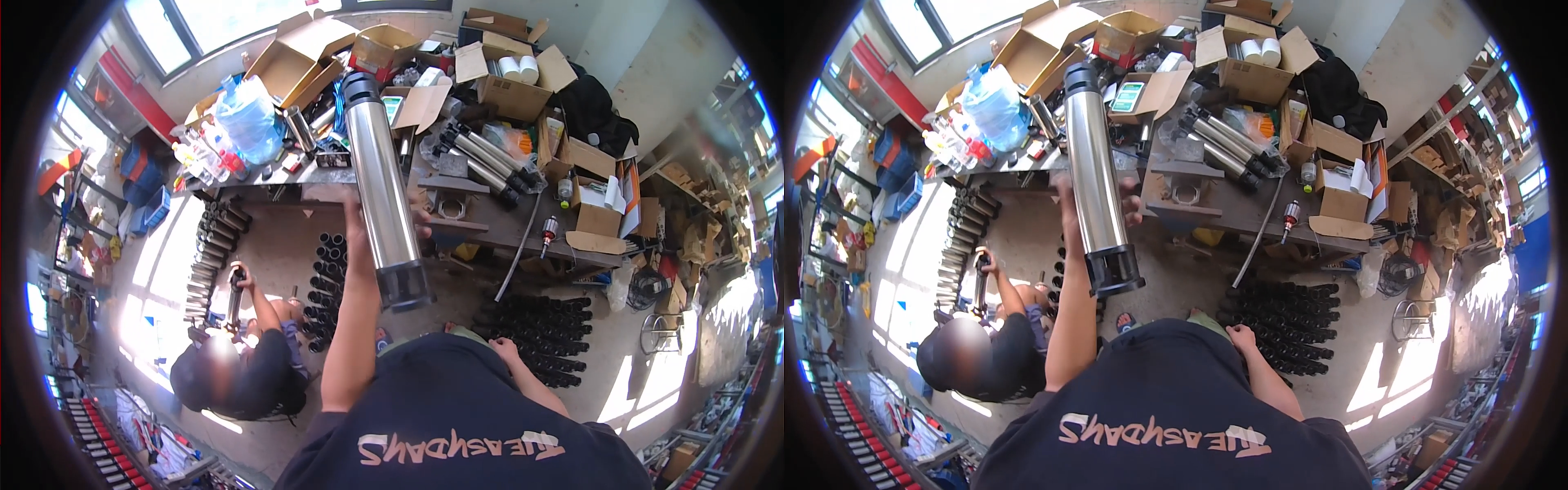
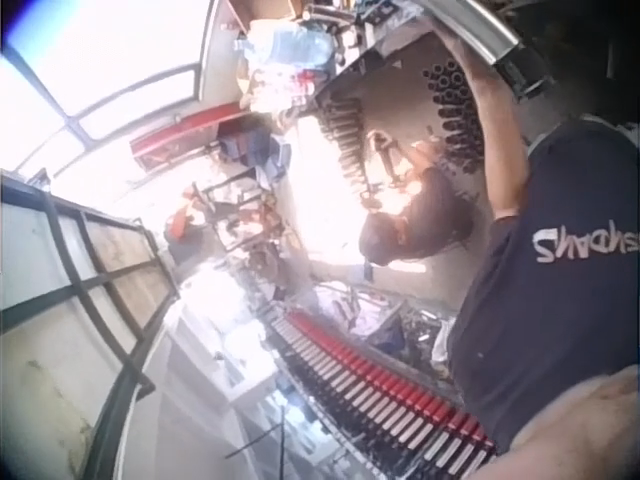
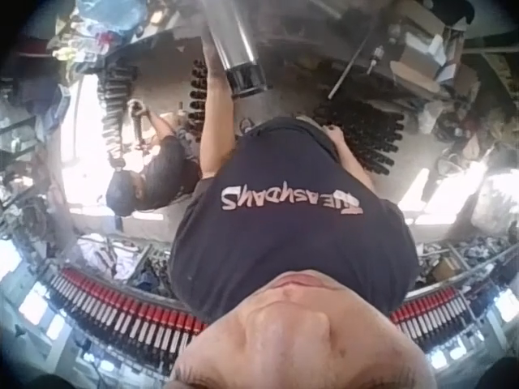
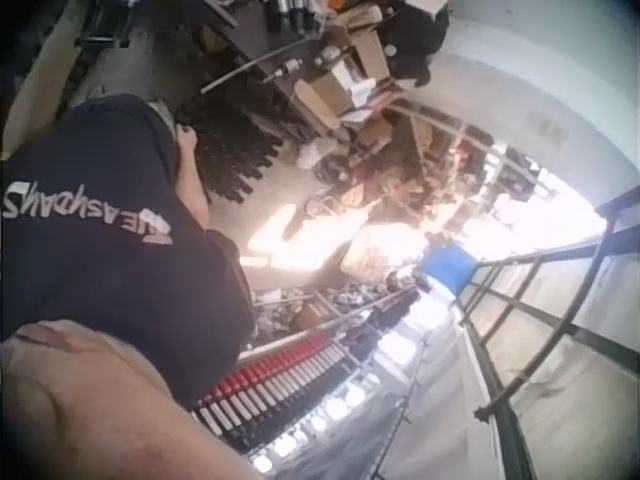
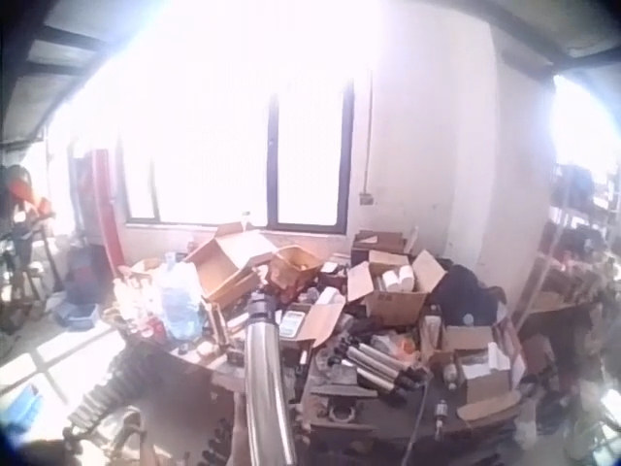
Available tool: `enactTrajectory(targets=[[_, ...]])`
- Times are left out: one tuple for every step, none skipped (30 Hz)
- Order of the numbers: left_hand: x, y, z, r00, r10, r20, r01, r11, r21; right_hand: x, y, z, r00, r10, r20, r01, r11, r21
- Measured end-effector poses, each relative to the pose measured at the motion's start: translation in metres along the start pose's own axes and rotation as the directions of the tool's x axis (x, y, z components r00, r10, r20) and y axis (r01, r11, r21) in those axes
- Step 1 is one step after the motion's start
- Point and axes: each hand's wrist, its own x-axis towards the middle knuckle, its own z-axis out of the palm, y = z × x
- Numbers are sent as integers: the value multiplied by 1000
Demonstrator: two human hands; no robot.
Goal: The person assembles metal cylinders by inserting a long metal rod through the center of each cylinder and then using a T-shaped handle to screw components together at the top of the cylinder on a workbench.
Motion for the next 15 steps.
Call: enactTrajectory(targets=[[7, 0, -9, 947, -116, 300, 186, 958, -216, 0, 1, 0, 1000, 5, -1, -5, 1000, 14], [14, -5, -14, 960, -141, 243, 186, 967, -175, 2, -2, -2, 1000, 23, 20, -23, 999, -28], [18, -11, -19, 969, -163, 185, 189, 973, -133, 0, -1, -5, 999, 38, 6, -38, 999, -39], [17, -18, -23, 983, -154, 104, 166, 979, -119, -2, 0, -9, 999, 53, -8, -53, 997, -48], [18, -25, -26, 984, -147, 100, 160, 977, -141, -8, 4, -9, 997, 77, -20, -78, 996, -48], [16, -27, -27, 985, -141, 104, 159, 969, -189, -10, -2, -15, 992, 120, 45, -120, 993, -15], [14, -28, -28, 985, -135, 108, 157, 959, -237, -14, -8, -21, 988, 137, 74, -136, 991, -22], [14, -29, -27, 987, -150, 54, 158, 965, -210, -15, -11, -26, 987, 137, 87, -136, 990, -22], [13, -28, -23, 987, -164, -2, 160, 970, -183, -16, -12, -28, 985, 137, 101, -136, 990, -23], [12, -27, -21, 983, -174, -57, 164, 974, -156, -16, -10, -25, 985, 137, 104, -135, 991, -27], [12, -26, -19, 973, -203, -110, 189, 974, -123, -15, -10, -24, 987, 131, 89, -129, 991, -29], [11, -24, -18, 960, -228, -163, 216, 972, -91, -14, -10, -21, 989, 125, 73, -123, 992, -32], [11, -23, -18, 943, -251, -217, 243, 968, -60, -13, -10, -20, 991, 119, 58, -117, 992, -36], [12, -23, -25, 936, -259, -240, 263, 965, -16, -10, -9, -17, 995, 86, 43, -85, 996, -41], [13, -24, -27, 930, -274, -246, 274, 961, -37, -6, -6, -11, 998, 55, 28, -54, 998, -42]])
